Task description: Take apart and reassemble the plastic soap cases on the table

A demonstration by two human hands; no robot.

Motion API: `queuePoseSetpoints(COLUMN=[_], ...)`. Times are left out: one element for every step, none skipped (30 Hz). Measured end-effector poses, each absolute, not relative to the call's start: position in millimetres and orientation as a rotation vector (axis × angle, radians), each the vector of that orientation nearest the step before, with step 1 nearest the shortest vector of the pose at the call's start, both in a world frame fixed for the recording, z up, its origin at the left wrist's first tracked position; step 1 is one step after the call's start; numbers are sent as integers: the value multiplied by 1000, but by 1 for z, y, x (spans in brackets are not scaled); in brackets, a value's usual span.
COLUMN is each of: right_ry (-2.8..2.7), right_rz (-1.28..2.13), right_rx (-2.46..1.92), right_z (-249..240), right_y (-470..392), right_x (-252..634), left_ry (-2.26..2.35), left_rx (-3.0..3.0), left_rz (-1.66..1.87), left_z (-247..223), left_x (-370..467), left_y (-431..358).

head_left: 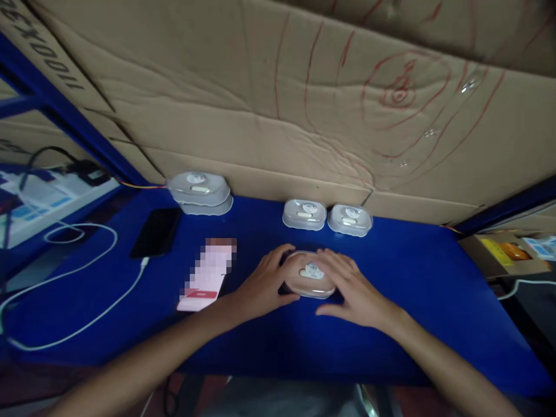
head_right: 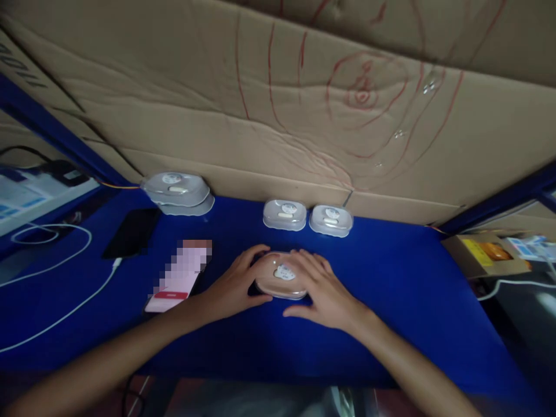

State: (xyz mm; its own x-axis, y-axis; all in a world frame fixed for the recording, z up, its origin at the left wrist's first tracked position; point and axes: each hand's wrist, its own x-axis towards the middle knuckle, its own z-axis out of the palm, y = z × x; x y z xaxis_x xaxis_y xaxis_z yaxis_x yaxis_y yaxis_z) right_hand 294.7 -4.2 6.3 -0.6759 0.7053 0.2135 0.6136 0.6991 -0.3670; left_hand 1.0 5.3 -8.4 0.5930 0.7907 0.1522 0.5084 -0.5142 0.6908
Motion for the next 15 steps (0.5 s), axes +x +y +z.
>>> queuePoseSetpoints(right_ry=[-2569,-2533,-2468,-2393,-2324,-2265,-2220,-2192,-2174,-2162,-2155,-2156,-2166,-2183,-2204], right_rz=[390,394,407,446,503,555,580,568,526,471,418,377,346,316,280], right_rx=[-990,-971,-964,-959,-961,-976,-1000,-1031,-1070,-1115,-1165,-1222,-1283,-1342,-1382], right_z=[6,4,2,0,-2,-4,-6,-8,-10,-13,-17,-21,-24,-26,-27], right_y=[-13,-20,-22,-22,-20,-15,-10,-4,2,8,13,17,19,19,18], right_x=[284,277,275,276,280,285,291,296,301,305,308,310,312,313,313], left_ry=[1014,1008,1004,999,999,1004,1008,1005,999,997,993,986,978,973,970], left_rx=[2186,2142,2098,2060,2029,2005,1988,1978,1973,1968,1967,1969,1974,1980,1982], left_rz=[616,626,637,648,661,676,688,697,700,702,697,687,676,670,672], left_z=[-11,-14,-15,-17,-17,-18,-18,-17,-17,-16,-15,-14,-13,-11,-10], left_x=[-1,-3,-4,-5,-5,-5,-5,-5,-5,-5,-5,-5,-5,-5,-5], left_y=[4,4,4,3,3,3,3,3,2,2,1,0,-1,-1,-2])
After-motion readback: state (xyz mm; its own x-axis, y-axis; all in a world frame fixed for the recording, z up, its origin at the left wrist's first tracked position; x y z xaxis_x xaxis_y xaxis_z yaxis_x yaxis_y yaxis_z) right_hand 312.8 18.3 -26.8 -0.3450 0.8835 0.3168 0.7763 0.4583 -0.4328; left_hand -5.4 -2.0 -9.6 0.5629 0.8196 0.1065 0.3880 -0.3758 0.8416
